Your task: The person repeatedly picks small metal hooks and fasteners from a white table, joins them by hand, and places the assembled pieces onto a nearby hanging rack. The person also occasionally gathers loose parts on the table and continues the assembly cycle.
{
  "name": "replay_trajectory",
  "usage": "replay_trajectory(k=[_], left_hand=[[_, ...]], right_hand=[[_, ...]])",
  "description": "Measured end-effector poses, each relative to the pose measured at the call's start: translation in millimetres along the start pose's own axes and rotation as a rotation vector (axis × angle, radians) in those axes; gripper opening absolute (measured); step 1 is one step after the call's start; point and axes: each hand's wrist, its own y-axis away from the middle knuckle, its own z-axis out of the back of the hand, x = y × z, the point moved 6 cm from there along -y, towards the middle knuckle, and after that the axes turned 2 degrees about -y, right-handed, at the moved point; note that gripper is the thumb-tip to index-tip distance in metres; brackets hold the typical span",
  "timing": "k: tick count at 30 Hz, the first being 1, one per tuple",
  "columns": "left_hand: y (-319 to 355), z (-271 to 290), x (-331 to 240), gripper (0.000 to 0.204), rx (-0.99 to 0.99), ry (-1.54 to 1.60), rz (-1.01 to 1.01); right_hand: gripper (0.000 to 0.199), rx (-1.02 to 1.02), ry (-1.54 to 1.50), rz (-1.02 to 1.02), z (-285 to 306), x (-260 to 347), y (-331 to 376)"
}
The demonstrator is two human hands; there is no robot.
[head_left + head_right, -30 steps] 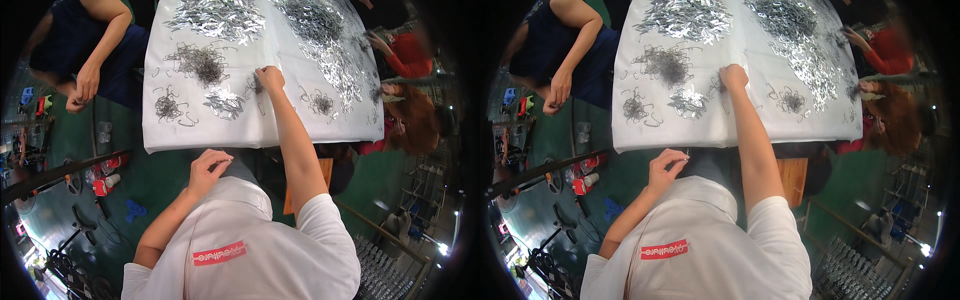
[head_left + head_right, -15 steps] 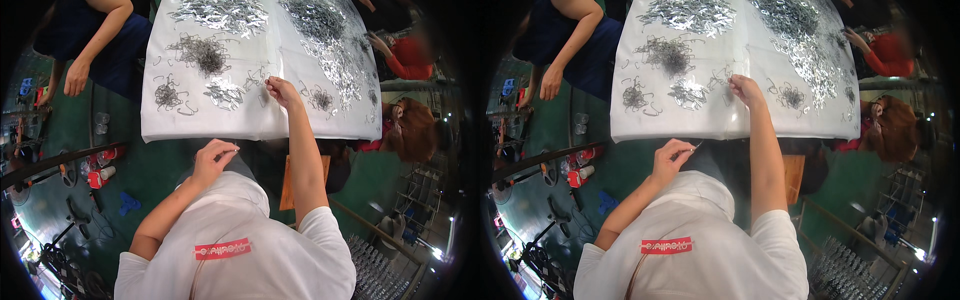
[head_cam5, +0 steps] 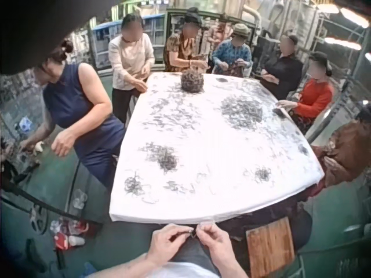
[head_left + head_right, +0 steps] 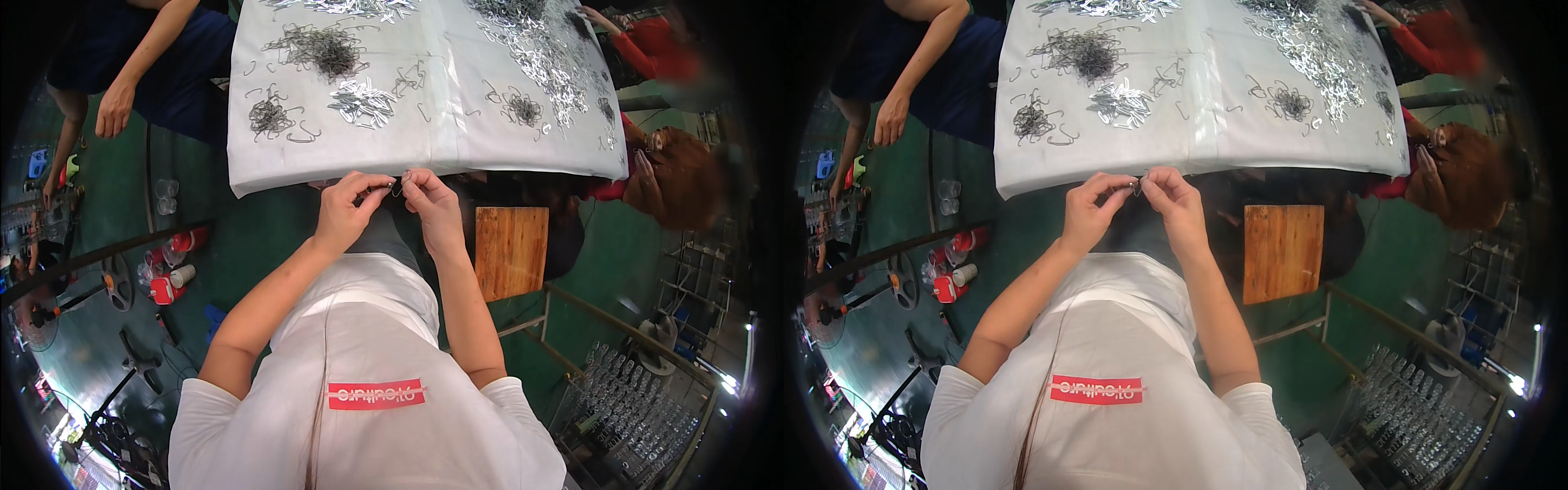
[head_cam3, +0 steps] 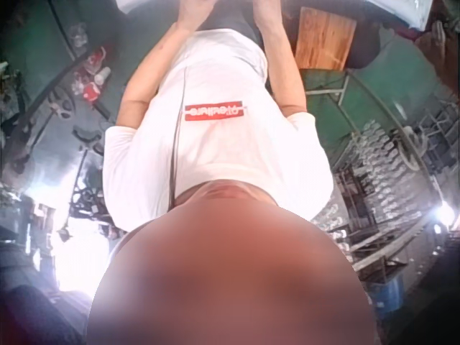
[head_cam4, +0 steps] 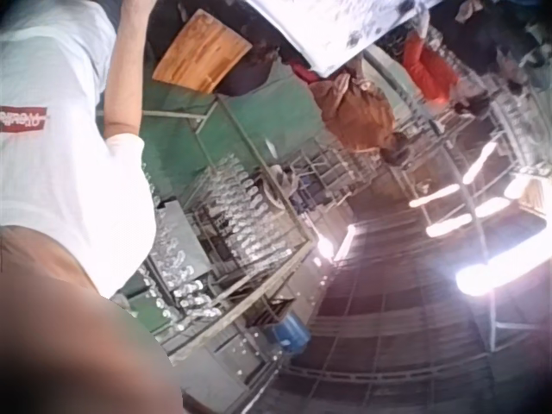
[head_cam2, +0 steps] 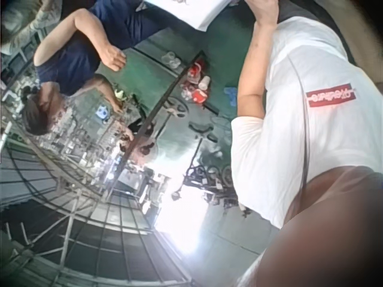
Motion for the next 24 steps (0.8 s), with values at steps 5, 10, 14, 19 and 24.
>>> replay_trajectory(k=[5, 10, 14, 19, 24], left_hand=[[4, -1, -1, 0.018, 0.012, 0.02, 0.02], [3, -2, 1, 0.02, 0.021, 0.023, 0.034], [1, -1, -1, 0.028, 0.01, 0.035, -0.09], [-40, 17, 33, 0.019, -0.064, -0.194, -0.144], [-121, 16, 71, 0.01, -0.142, -0.533, -0.36]], right_hand=[[0.009, -0.041, -0.037, 0.067, 1, -7, 1], [0.006, -0.08, 0.138, 0.262, -3, -2, 3], [0.003, -0.058, 0.182, 0.415, -6, 1, 7], [0.01, -0.064, 0.201, 0.457, 0, 0, 9], [0.008, -0.042, 0.259, 0.433, 4, -1, 7]])
